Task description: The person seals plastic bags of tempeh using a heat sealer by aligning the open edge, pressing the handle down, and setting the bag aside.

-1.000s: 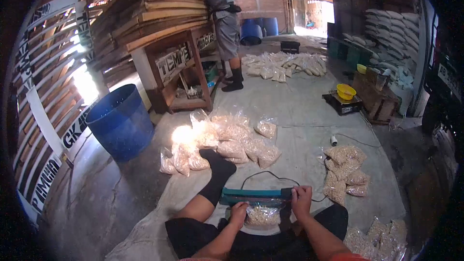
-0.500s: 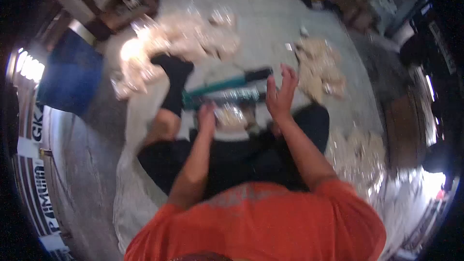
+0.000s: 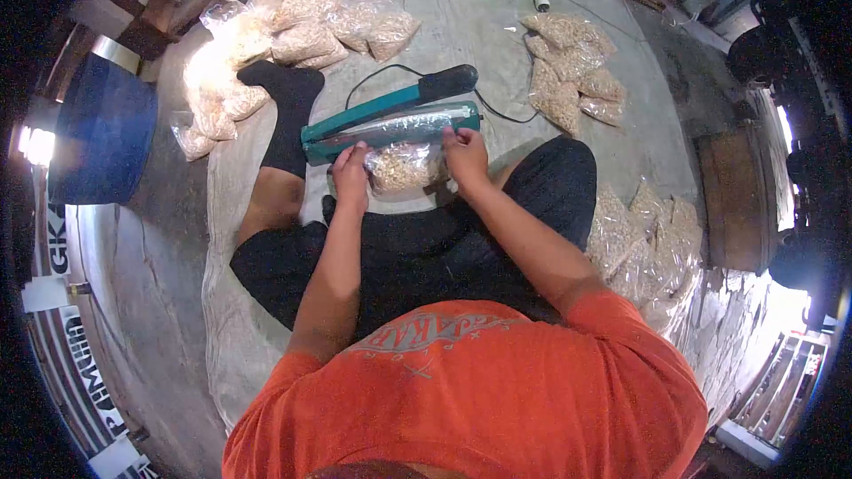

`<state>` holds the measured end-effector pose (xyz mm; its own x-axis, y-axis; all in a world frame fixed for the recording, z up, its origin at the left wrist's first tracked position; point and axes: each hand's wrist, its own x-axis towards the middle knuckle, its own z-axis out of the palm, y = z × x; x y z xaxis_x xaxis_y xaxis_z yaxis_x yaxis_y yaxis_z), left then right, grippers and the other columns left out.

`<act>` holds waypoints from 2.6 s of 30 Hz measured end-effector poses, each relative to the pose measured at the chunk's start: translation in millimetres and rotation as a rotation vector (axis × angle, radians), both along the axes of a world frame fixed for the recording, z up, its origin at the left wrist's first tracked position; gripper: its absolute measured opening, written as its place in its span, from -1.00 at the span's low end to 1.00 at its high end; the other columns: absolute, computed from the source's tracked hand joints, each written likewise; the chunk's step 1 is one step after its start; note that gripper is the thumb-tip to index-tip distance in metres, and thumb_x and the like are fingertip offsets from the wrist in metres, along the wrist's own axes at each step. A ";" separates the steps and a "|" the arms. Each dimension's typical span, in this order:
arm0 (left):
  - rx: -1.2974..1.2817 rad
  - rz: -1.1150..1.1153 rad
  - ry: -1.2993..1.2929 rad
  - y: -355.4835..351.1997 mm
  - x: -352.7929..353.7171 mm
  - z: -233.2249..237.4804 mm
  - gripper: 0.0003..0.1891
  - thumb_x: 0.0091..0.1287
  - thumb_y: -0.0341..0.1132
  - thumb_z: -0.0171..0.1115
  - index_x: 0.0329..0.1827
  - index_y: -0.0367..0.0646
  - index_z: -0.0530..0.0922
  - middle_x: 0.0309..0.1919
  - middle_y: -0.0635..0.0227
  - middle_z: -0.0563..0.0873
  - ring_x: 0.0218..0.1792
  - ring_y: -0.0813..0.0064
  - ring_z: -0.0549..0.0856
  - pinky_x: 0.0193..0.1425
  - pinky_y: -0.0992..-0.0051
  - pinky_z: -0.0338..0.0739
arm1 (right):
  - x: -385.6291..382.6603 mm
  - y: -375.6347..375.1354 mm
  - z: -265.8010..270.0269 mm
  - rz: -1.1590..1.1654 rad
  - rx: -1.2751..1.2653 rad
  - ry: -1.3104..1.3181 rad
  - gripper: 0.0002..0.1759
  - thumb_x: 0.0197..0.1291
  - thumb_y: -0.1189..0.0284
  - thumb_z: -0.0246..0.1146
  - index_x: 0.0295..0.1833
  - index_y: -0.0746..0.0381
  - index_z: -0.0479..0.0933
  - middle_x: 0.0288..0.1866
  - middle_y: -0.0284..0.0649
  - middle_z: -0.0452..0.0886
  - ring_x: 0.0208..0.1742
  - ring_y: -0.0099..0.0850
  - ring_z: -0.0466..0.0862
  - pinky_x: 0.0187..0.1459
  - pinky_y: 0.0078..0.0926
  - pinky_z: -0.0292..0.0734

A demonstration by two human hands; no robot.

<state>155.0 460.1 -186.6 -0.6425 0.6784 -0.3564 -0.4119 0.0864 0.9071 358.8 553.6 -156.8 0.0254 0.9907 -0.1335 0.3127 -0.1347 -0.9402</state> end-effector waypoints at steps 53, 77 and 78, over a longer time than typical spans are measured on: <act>0.467 -0.808 1.240 -1.9 239.9 140.8 -0.18 0.42 0.23 0.19 0.49 -0.30 0.41 0.48 -0.17 0.41 0.53 -0.17 0.34 0.66 -0.07 0.09 | 262.4 113.3 167.8 0.406 0.059 -0.767 -0.51 0.28 0.22 0.45 0.16 0.35 0.66 -0.01 -0.07 0.81 -0.07 -0.29 0.78 -0.01 -0.22 0.64; 0.115 -1.248 0.100 -3.8 91.9 28.0 -0.37 0.58 -0.01 0.18 0.59 -0.13 0.33 0.15 0.20 0.70 0.04 0.32 0.73 0.19 0.31 0.62 | -170.9 373.2 54.0 0.906 0.393 -0.388 -0.65 0.39 0.34 0.39 0.14 0.34 0.71 -0.05 -0.19 0.81 -0.13 -0.48 0.74 -0.01 -0.49 0.61; 0.130 -1.268 0.106 -4.8 92.3 30.3 -0.37 0.58 -0.01 0.18 0.59 -0.13 0.33 0.15 0.20 0.70 0.04 0.32 0.73 0.19 0.31 0.62 | -140.2 358.0 74.3 0.864 0.401 -0.457 -0.66 0.41 0.33 0.37 0.13 0.34 0.71 -0.05 -0.20 0.81 -0.11 -0.49 0.75 0.00 -0.50 0.61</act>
<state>247.4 455.3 -156.3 0.4560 0.8601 -0.2289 -0.0323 0.2730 0.9615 218.6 911.6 -82.5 -0.7447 0.6654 0.0518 0.4896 0.5973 -0.6353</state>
